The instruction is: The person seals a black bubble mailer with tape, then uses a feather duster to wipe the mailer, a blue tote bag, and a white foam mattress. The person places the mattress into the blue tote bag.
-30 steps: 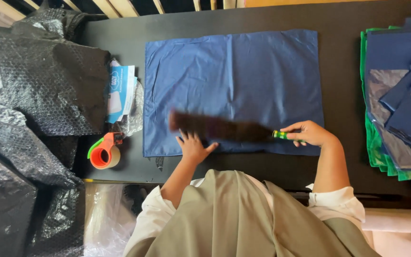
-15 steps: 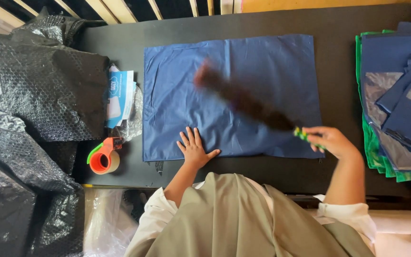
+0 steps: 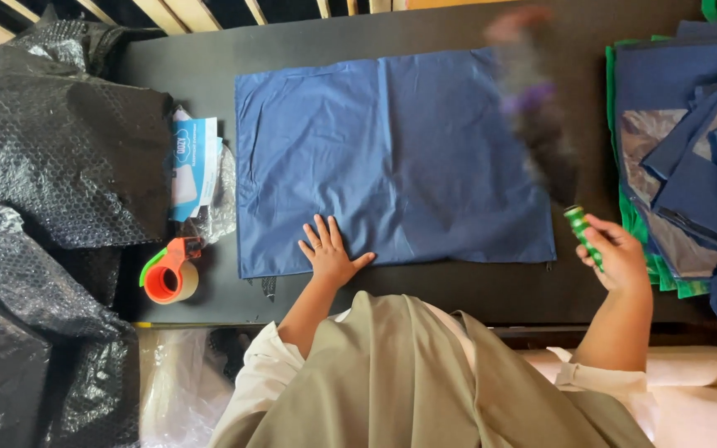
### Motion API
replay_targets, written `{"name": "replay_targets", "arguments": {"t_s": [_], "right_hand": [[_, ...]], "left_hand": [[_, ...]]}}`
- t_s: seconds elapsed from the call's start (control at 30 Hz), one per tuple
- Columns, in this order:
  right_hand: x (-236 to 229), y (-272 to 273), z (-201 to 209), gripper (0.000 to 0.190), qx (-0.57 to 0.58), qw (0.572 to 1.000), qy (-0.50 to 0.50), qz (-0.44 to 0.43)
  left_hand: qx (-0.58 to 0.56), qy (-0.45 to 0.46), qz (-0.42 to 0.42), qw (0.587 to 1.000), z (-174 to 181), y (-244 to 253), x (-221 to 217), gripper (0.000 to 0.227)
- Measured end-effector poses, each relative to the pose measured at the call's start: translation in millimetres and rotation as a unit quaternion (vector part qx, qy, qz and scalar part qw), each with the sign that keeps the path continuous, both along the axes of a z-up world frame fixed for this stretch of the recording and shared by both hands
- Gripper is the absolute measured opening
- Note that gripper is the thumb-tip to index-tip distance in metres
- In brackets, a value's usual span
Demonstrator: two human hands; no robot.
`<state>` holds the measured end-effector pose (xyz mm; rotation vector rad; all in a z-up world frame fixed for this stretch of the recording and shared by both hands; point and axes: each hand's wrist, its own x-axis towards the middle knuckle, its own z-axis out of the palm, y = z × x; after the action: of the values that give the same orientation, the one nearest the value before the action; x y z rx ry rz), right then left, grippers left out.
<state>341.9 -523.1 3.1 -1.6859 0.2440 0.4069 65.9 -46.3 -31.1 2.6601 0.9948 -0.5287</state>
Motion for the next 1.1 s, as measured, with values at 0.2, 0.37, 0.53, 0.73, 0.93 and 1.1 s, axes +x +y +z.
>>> {"name": "replay_targets", "arguments": {"t_s": [0.2,0.37,0.53,0.73,0.93,1.1], "right_hand": [[-8,12,37,0.034,-0.088,0.941,0.095,0.314],[-6,6,29,0.035,-0.169,0.973,0.025,0.154],[-4,21,39,0.028,-0.06,0.995,-0.06,0.053],[-10,20,57,0.035,-0.116,0.951,0.067,0.278],[-18,16,34,0.039,-0.206,0.937,0.067,0.273],[-26,-5,-18,0.029,-0.18,0.979,-0.083,0.039]], "left_hand": [[0.011,-0.034,0.003,0.999,-13,2,-2,0.142],[0.012,-0.009,-0.004,1.0,-9,1,-3,0.14],[0.011,0.001,-0.001,1.0,-7,1,0,0.14],[-0.011,0.017,0.004,1.0,4,0,0,0.138],[0.007,-0.018,-0.004,1.0,-13,2,-5,0.138],[0.011,-0.027,-0.01,1.0,-11,3,-4,0.137]]}}
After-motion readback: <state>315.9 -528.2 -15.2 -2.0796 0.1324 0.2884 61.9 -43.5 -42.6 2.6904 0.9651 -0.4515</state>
